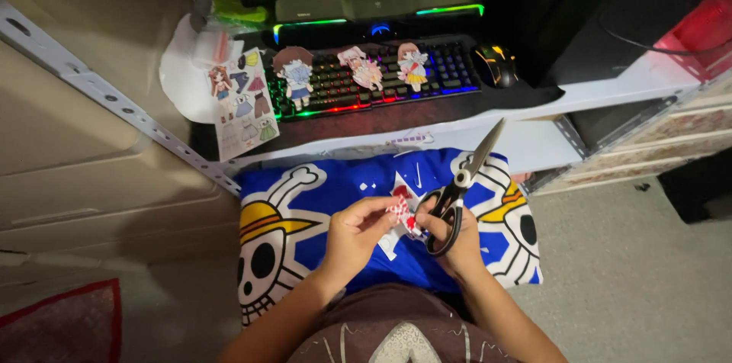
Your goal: Cutting out small paper doll figures from a printed sheet using scissors
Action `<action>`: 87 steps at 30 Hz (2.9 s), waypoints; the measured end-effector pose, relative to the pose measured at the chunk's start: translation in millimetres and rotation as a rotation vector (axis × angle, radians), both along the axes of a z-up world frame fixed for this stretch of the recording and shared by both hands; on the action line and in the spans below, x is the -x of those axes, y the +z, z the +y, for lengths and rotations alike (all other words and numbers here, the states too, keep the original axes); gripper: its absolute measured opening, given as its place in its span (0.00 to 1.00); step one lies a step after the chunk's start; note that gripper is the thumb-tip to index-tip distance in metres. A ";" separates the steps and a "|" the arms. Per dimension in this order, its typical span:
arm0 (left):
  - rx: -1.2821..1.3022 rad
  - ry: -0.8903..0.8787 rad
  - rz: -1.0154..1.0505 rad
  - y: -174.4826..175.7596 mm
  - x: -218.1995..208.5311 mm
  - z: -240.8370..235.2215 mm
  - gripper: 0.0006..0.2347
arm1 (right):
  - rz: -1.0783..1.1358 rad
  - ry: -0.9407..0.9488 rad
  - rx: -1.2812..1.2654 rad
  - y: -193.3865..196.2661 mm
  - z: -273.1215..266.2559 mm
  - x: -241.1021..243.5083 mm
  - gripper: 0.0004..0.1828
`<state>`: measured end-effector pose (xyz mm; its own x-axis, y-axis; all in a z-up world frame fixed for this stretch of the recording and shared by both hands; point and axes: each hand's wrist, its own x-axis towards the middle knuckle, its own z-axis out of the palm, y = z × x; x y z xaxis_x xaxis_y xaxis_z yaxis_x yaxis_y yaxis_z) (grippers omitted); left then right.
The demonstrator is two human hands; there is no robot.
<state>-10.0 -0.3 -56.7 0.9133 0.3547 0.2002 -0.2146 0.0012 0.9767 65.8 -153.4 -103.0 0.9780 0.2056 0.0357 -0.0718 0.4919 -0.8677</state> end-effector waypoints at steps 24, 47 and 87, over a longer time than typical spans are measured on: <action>-0.803 0.167 -0.242 -0.1 -251.3 65.4 0.12 | 0.182 -0.103 0.335 -65.7 -44.2 -33.1 0.09; -1.001 -0.184 0.361 -104.6 -79.0 8.9 0.15 | 0.071 -0.022 0.605 -61.3 -35.4 -27.2 0.16; -0.011 -0.110 0.113 0.9 -31.3 9.9 0.08 | -0.205 -0.003 0.046 1.4 -20.3 -25.9 0.13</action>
